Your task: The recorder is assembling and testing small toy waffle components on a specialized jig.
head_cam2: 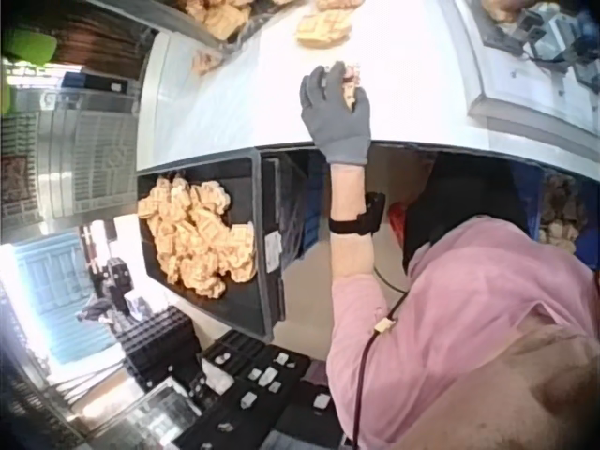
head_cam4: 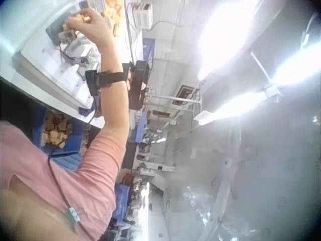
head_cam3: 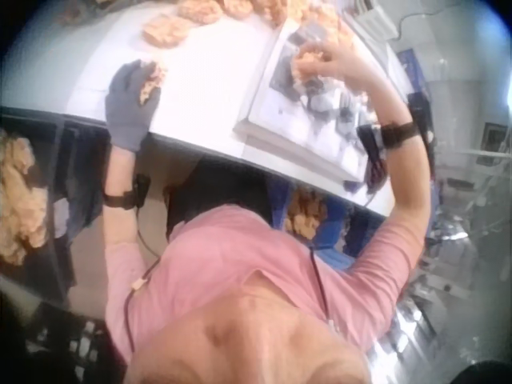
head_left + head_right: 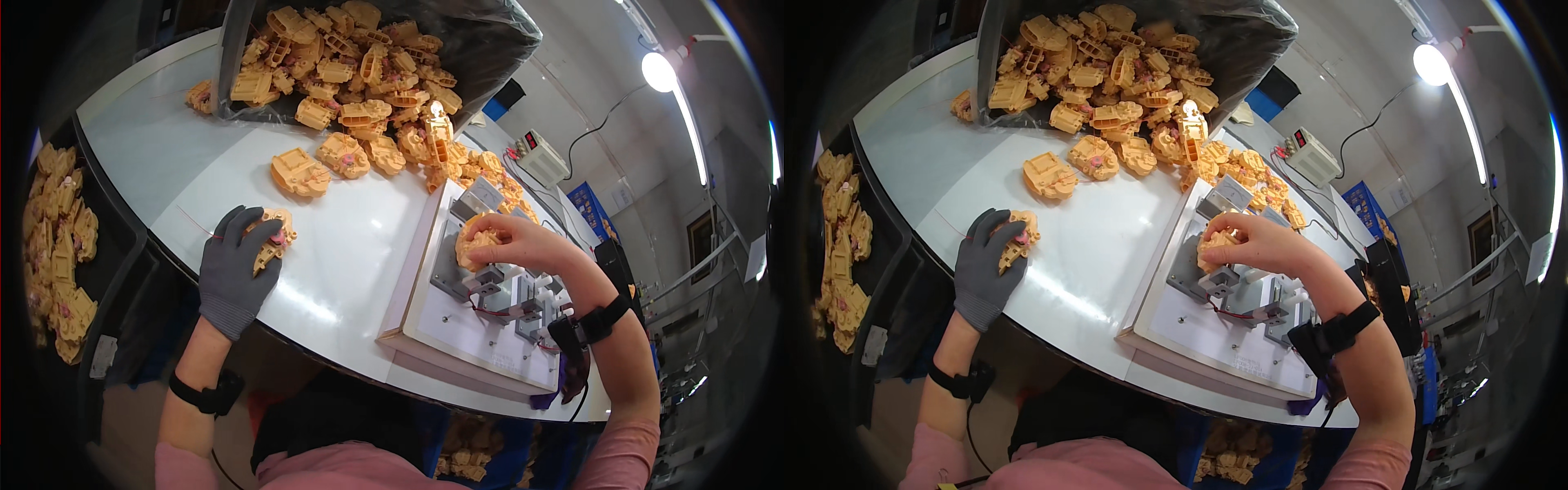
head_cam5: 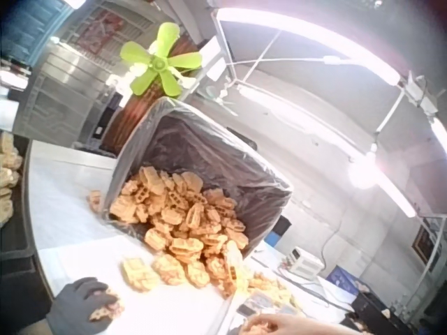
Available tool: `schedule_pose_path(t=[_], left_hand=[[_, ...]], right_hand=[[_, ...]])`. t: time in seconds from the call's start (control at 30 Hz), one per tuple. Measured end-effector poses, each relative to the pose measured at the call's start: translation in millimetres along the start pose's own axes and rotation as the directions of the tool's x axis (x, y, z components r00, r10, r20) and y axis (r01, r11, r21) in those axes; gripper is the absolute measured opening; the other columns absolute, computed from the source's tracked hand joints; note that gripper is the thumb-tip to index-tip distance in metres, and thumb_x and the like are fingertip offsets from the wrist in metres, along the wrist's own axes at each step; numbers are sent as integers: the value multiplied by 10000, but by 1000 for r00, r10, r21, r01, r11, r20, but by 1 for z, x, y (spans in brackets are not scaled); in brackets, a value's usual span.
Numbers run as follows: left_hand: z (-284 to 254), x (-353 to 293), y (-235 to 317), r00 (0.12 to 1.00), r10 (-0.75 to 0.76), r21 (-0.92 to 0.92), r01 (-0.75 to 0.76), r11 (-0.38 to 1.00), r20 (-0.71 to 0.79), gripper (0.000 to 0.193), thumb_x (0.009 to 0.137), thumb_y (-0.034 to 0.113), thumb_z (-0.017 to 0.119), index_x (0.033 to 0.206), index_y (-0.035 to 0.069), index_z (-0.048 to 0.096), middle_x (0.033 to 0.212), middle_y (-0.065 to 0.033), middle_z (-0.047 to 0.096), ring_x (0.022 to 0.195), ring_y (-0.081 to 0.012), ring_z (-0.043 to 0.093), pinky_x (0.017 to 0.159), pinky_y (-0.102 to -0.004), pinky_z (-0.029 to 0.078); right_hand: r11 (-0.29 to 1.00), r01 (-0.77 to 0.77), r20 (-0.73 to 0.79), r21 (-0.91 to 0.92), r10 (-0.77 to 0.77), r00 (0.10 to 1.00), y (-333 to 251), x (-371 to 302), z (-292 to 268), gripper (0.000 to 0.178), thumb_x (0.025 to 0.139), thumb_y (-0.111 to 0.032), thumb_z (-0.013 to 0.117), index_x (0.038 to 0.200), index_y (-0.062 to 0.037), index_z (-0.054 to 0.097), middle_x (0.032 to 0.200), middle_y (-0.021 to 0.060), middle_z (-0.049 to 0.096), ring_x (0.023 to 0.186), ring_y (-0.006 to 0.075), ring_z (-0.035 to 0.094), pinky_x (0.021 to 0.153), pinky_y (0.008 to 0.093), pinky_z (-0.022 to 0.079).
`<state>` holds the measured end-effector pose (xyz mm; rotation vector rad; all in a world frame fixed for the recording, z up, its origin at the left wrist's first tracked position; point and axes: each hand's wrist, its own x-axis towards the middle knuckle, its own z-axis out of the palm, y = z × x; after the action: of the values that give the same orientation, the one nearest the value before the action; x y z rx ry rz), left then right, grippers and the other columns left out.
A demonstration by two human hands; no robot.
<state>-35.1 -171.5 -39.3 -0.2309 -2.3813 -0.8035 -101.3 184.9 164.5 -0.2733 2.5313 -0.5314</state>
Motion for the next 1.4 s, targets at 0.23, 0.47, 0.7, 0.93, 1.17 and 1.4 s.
schedule_pose_path(t=[0.23,0.47,0.7,0.93,1.17,1.4], left_hand=[[2,3,1,1000,7,30,-8,1000,15,499,713,44,701,1201,112,627,1301,-112,548,1245,-329,523,1015,-420,443],[1,4,5,1000,0,29,-1,1000,20,505,725,24,707,1216,108,622,1302,-129,554,1215,-342,554,1004,-414,462],[8,-1,-2,999,32,-20,-32,999,3,520,740,-18,666,1250,62,597,1304,-154,554,1218,-336,554,1043,-394,443],[-1,-7,-22,971,-234,-579,218,785,49,528,900,46,592,1403,-8,440,1322,-109,537,1228,-217,551,1042,-341,460],[-28,35,82,751,-300,-805,580,-125,588,590,959,407,590,1423,76,439,1325,-146,568,1179,-285,614,864,-410,589],[-26,49,168,648,-69,-618,682,-391,759,556,961,540,568,1313,110,541,1148,-46,645,968,-155,636,776,-313,532]], right_hand=[[998,4,4,59,-4,1000,0,-1,-4,456,862,-482,736,1154,-139,661,1017,51,656,959,155,602,850,299,466],[1000,-2,-30,2,2,1000,8,-4,-2,618,851,-571,710,1295,-154,609,1126,122,646,1053,211,603,905,321,470],[907,235,-519,349,-23,855,15,-71,17,559,980,-361,620,1448,-98,462,1237,148,600,1112,191,589,948,307,460],[514,606,-784,607,264,562,80,-149,99,355,1049,-206,498,1379,-75,506,1226,65,606,1028,94,567,851,241,434],[417,660,-780,625,299,550,100,-139,162,318,1019,-191,570,1312,-71,541,1185,42,620,1005,100,570,855,249,433],[408,686,-797,602,259,545,99,-123,168,356,1010,-204,586,1334,-72,516,1213,49,603,1045,121,561,883,265,426]])
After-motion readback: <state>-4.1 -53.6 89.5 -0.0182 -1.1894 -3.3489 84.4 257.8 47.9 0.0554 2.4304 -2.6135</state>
